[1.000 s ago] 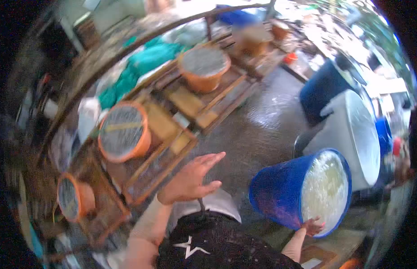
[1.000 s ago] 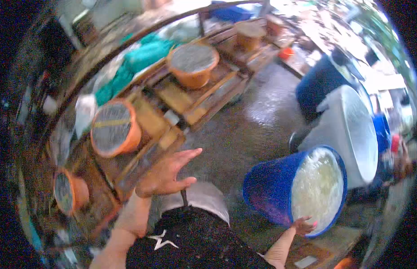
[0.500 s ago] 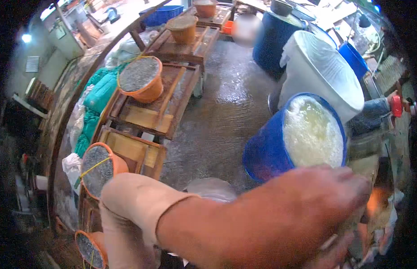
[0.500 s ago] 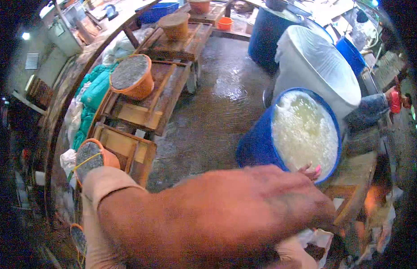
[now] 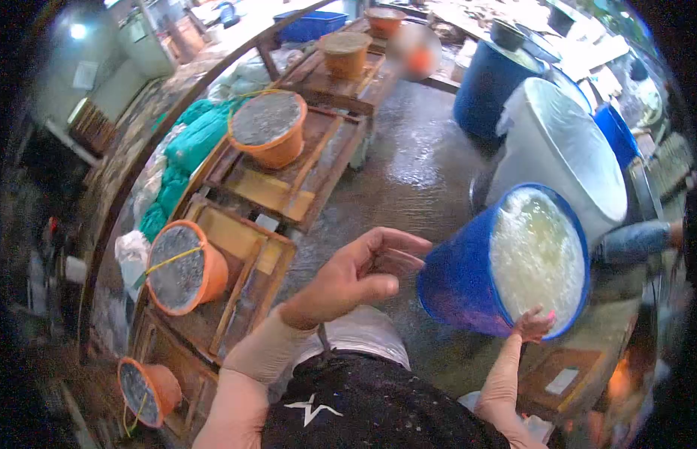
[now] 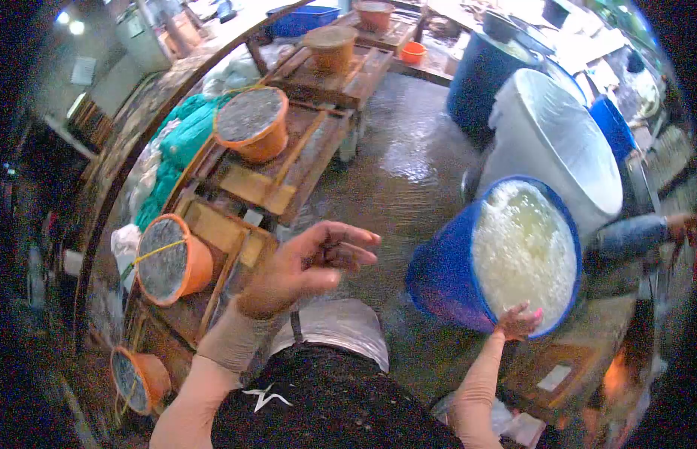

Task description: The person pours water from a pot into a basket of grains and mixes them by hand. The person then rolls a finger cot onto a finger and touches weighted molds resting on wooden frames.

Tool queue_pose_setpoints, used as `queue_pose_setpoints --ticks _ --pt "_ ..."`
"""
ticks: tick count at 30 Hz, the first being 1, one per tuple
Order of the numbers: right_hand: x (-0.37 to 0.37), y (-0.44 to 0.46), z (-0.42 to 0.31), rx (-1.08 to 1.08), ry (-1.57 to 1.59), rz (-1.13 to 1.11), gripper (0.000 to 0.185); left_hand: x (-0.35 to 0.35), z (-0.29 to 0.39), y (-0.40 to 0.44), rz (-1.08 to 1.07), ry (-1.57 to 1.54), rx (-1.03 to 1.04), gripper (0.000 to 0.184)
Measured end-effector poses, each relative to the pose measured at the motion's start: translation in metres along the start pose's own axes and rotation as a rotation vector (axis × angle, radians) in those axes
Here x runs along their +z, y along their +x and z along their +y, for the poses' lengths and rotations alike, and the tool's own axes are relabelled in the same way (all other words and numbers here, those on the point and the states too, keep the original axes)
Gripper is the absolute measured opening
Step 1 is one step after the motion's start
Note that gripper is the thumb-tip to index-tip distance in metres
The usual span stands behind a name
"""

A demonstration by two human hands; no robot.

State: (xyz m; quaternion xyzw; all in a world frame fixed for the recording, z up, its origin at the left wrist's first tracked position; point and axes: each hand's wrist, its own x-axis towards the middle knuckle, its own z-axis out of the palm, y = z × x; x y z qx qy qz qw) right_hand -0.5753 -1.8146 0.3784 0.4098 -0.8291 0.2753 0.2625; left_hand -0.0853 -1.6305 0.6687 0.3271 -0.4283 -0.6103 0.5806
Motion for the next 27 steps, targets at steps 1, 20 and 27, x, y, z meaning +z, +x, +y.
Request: queue_pose_setpoints --ticks 1,20,27 --pt "0.011 0.002 0.011 -0.045 0.003 0.035 0.055 -0.022 -0.033 -0.005 0.158 0.166 -0.034 0.051" --pt "0.006 0.0 0.001 0.127 -0.038 -0.036 0.054 -0.027 -0.167 -0.069 0.19 0.824 -0.164 0.043" --pt "0.007 0.003 0.006 0.133 0.012 -0.077 0.053 -0.021 -0.168 -0.063 0.15 0.754 -0.206 0.042"
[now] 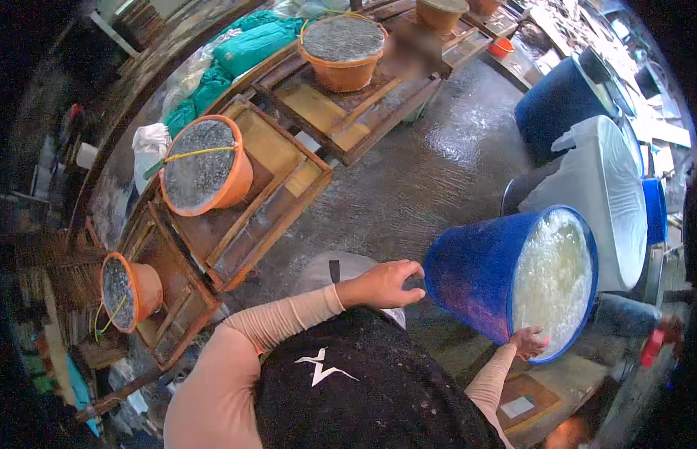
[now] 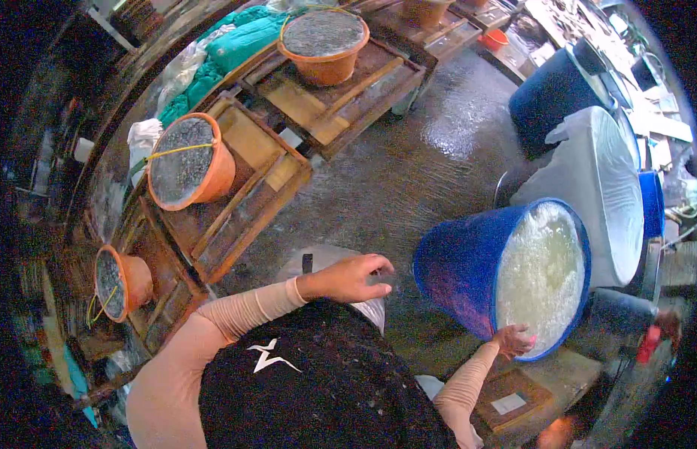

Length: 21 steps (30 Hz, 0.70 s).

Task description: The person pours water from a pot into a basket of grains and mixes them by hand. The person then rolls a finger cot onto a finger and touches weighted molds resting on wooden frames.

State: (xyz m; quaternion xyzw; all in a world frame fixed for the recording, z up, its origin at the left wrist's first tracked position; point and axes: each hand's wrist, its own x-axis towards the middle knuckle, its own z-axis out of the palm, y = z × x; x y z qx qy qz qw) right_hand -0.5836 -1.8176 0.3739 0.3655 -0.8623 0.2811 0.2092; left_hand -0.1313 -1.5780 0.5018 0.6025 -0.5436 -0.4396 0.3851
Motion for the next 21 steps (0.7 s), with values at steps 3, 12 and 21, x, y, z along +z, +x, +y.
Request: queue_pose_setpoints --ticks 3,12,21 --pt "-0.01 -0.003 -0.008 -0.003 0.032 -0.006 0.054 0.002 -0.005 0.001 0.003 0.02 0.04 0.043" --pt "-0.008 -0.001 -0.004 -0.026 0.03 -0.019 0.048 0.0 -0.001 0.003 -0.026 0.029 -0.059 0.042" --pt "-0.006 -0.001 -0.006 -0.004 0.034 -0.047 0.059 0.007 -0.014 0.004 0.1 0.084 0.026 0.043"
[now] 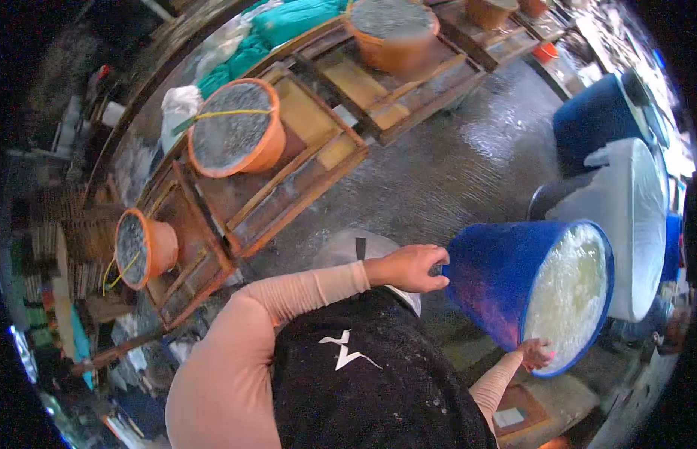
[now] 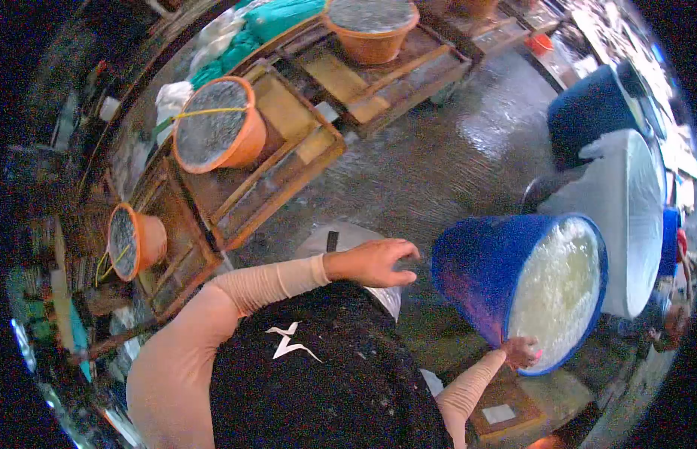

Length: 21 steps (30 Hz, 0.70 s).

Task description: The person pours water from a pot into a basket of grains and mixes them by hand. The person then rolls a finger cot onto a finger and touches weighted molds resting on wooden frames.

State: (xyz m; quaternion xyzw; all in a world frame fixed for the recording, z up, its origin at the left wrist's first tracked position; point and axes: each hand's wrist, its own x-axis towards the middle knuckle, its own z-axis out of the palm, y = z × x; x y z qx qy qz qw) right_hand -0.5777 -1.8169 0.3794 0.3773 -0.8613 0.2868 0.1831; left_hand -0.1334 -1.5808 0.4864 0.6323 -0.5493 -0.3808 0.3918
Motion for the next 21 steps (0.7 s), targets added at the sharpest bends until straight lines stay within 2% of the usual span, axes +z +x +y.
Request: queue_pose_setpoints --ticks 4,6,7,9,16,21 --pt "0.015 0.006 0.011 -0.025 0.036 0.021 0.058 -0.001 -0.003 0.002 -0.134 -0.008 -0.054 0.045" --pt "0.034 0.015 0.027 -0.109 0.045 0.119 0.056 -0.002 -0.004 0.002 -0.126 -0.007 -0.063 0.045" --pt "0.044 0.019 0.032 -0.11 0.048 0.121 0.056 -0.001 -0.004 0.003 -0.129 -0.008 -0.068 0.046" --pt "0.009 0.004 0.007 0.01 -0.013 0.007 0.055 -0.001 -0.003 0.003 -0.122 -0.019 -0.06 0.046" --pt "0.039 0.017 0.034 -0.02 0.015 0.115 0.051 0.001 -0.008 0.005 -0.098 -0.024 -0.019 0.046" --pt "0.015 0.003 0.014 -0.028 0.057 0.094 0.051 0.001 -0.007 0.006 -0.104 -0.03 -0.007 0.044"
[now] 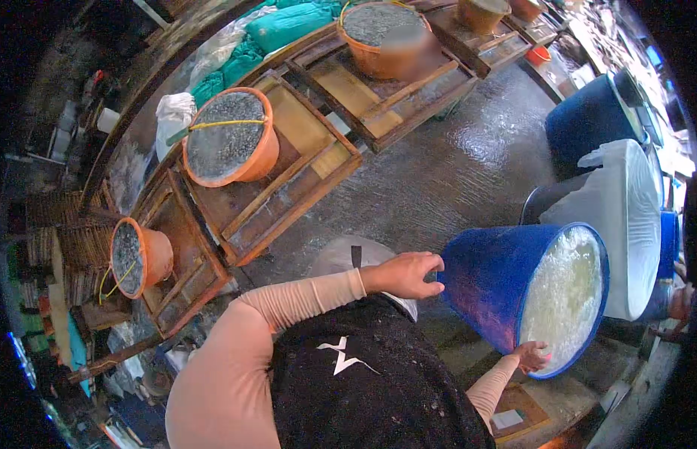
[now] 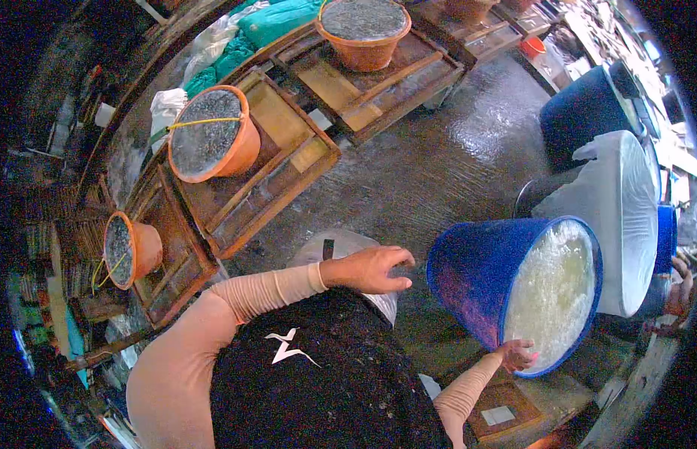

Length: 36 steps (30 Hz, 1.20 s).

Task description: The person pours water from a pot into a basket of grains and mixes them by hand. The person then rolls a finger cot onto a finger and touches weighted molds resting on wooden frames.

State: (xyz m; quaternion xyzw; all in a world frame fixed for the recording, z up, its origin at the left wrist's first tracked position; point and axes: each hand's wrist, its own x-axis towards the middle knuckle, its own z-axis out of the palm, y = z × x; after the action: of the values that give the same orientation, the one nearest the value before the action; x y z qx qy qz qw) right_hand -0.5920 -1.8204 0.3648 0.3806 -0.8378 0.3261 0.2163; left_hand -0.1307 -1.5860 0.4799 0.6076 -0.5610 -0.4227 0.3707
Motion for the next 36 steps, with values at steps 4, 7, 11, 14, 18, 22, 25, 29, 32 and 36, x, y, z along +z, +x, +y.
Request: queue_pose_setpoints --ticks 4,7,11,14,18,22,25,29,32,36 --pt "-0.016 -0.006 -0.014 0.027 -0.02 -0.004 0.054 -0.002 0.007 -0.002 -0.019 0.005 -0.013 0.043" --pt "-0.014 -0.005 -0.014 0.027 -0.017 -0.026 0.058 0.002 0.002 0.0 -0.017 0.011 0.004 0.044" --pt "-0.026 -0.006 -0.023 0.022 -0.016 -0.052 0.059 0.003 0.002 0.001 -0.025 0.024 0.003 0.044" --pt "-0.006 -0.001 -0.007 0.02 -0.022 -0.033 0.058 0.004 0.003 0.002 -0.025 0.037 0.014 0.044" --pt "0.002 0.0 0.003 -0.018 0.036 -0.005 0.056 0.005 -0.001 0.002 -0.031 0.029 0.038 0.045" --pt "-0.009 -0.003 -0.008 0.021 -0.002 -0.03 0.055 0.006 -0.003 0.001 -0.018 0.034 0.034 0.045" --pt "-0.006 0.0 -0.005 0.031 -0.031 -0.053 0.054 -0.001 0.008 -0.002 -0.029 0.024 -0.029 0.045" --pt "-0.013 -0.002 -0.018 0.047 -0.051 -0.059 0.054 -0.002 0.005 -0.003 -0.034 0.028 -0.011 0.046" --pt "-0.013 0.0 -0.013 0.083 -0.143 -0.1 0.055 -0.003 0.007 -0.001 -0.006 -0.029 -0.018 0.046" --pt "-0.041 0.002 -0.033 0.058 -0.03 -0.1 0.051 -0.009 0.02 0.004 -0.117 -0.152 -0.086 0.049"
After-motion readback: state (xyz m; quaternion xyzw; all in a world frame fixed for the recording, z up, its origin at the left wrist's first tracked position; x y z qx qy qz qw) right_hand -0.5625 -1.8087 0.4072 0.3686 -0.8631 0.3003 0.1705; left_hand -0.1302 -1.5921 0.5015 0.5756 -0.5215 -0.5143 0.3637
